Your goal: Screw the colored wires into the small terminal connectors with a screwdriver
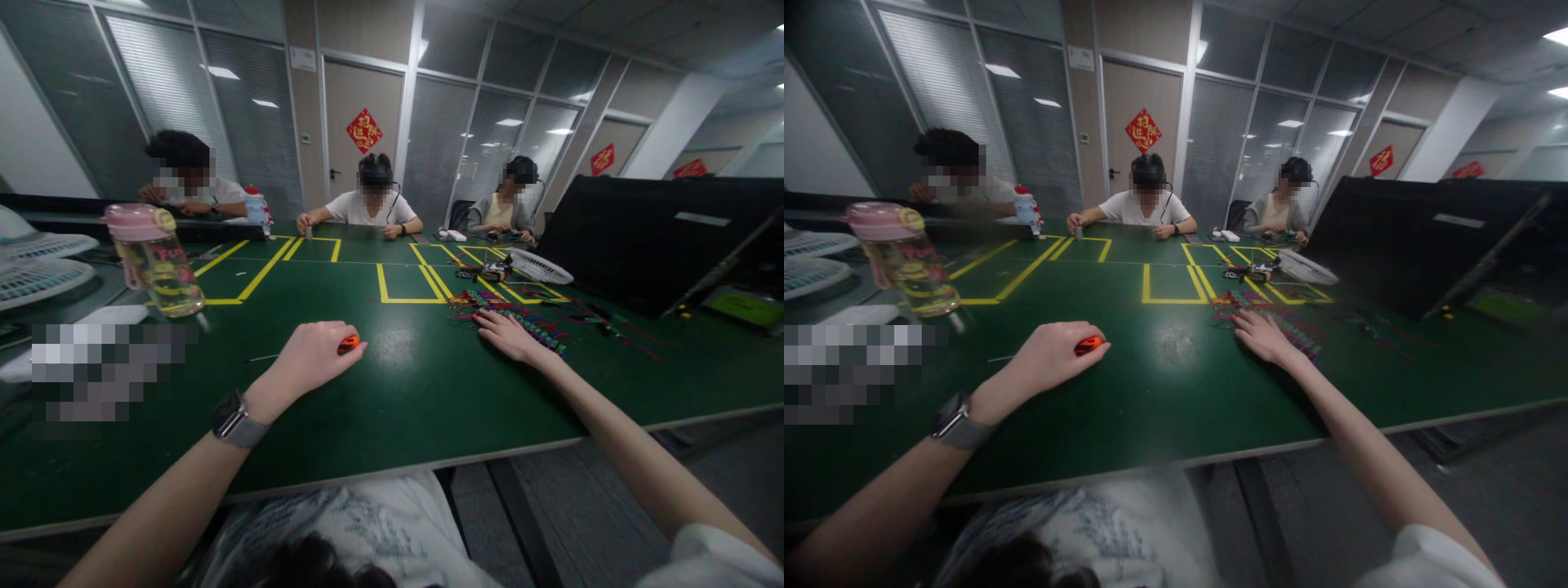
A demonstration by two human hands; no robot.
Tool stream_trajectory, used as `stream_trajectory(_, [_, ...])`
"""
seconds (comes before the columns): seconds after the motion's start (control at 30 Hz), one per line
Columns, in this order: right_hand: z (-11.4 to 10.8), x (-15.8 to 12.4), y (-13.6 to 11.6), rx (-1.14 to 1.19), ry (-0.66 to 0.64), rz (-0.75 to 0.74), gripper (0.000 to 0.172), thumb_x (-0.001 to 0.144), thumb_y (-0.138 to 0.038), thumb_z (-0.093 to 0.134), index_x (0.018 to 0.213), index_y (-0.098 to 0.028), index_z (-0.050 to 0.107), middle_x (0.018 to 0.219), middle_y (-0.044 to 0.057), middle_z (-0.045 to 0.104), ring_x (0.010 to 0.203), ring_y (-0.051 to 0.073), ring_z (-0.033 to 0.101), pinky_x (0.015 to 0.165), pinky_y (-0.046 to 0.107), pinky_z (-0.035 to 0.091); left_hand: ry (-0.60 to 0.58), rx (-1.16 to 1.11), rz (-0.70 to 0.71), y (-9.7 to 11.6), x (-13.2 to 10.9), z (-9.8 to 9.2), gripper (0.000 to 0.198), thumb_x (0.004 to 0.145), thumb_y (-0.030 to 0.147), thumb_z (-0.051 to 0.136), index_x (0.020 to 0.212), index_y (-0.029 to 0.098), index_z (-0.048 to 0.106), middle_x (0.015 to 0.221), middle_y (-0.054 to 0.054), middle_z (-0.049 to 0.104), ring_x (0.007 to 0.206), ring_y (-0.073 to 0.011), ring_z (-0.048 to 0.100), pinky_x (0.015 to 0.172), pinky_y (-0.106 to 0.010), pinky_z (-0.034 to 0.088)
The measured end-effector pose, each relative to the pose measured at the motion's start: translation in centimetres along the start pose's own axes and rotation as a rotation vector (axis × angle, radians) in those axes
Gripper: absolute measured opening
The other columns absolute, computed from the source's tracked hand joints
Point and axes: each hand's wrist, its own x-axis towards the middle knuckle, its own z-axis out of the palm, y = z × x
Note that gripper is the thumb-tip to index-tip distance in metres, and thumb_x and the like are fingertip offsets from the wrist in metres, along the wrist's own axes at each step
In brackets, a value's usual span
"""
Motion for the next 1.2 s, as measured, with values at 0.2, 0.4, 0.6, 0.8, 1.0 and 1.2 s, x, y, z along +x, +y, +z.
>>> stream_trajectory(0.2, [0.1, 0.1, -0.4, -0.013, 0.010, 0.007, 0.059, 0.096, -0.047, 0.020, 0.146, -0.020, 0.038, 0.153, 0.010, 0.034, 0.142, 0.030, 0.029, 0.114, 0.058, 0.021, -0.011, -0.007, -0.003, 0.0, 0.0, -0.1, 0.037, 0.092, 0.046, 0.043, 0.088, 0.019, 0.068, 0.082, -0.005, 0.069, 0.071, -0.0182, 0.063, 0.064, -0.028, 0.044])
stream_trajectory(0.4, [0.2, 0.1, -0.6, -0.011, 0.038, 0.002, 0.057, 0.096, -0.046, 0.022, 0.144, -0.021, 0.042, 0.152, 0.010, 0.036, 0.141, 0.031, 0.030, 0.114, 0.058, 0.021, -0.013, -0.003, 0.000, 0.0, 0.0, -0.1, 0.038, 0.092, 0.047, 0.042, 0.090, 0.018, 0.068, 0.083, -0.005, 0.069, 0.072, -0.0185, 0.064, 0.064, -0.029, 0.044])
stream_trajectory(0.6, [-0.1, 0.1, -0.6, -0.006, 0.070, -0.028, 0.053, 0.096, -0.044, 0.024, 0.138, -0.021, 0.047, 0.150, 0.012, 0.039, 0.138, 0.031, 0.034, 0.111, 0.059, 0.024, -0.024, 0.001, -0.002, -0.1, 0.0, 0.0, 0.038, 0.092, 0.046, 0.042, 0.089, 0.018, 0.067, 0.083, -0.005, 0.069, 0.072, -0.0179, 0.064, 0.064, -0.028, 0.044])
stream_trajectory(0.8, [-0.3, 0.8, -0.3, 0.007, 0.067, -0.038, 0.046, 0.095, -0.045, 0.029, 0.127, -0.021, 0.053, 0.150, 0.013, 0.039, 0.138, 0.033, 0.034, 0.109, 0.062, 0.025, -0.037, 0.017, -0.010, 0.1, 0.0, 0.0, 0.037, 0.092, 0.046, 0.043, 0.089, 0.019, 0.067, 0.083, -0.005, 0.069, 0.073, -0.0187, 0.064, 0.064, -0.028, 0.043])
stream_trajectory(1.0, [-0.6, 1.5, -0.4, 0.024, 0.076, -0.068, 0.034, 0.093, -0.042, 0.035, 0.109, -0.021, 0.056, 0.144, 0.012, 0.046, 0.135, 0.033, 0.039, 0.108, 0.061, 0.027, -0.046, 0.006, -0.016, 0.2, 0.0, -0.2, 0.038, 0.092, 0.046, 0.042, 0.090, 0.018, 0.068, 0.083, -0.005, 0.069, 0.073, -0.0188, 0.064, 0.064, -0.029, 0.044])
stream_trajectory(1.2, [-0.5, 1.3, -1.0, 0.026, 0.079, -0.063, 0.031, 0.092, -0.040, 0.034, 0.107, -0.020, 0.053, 0.137, 0.013, 0.052, 0.129, 0.031, 0.045, 0.108, 0.060, 0.025, -0.038, 0.001, -0.012, 0.1, 0.1, -0.1, 0.038, 0.092, 0.046, 0.042, 0.089, 0.018, 0.068, 0.082, -0.004, 0.068, 0.071, -0.0184, 0.064, 0.064, -0.029, 0.044])
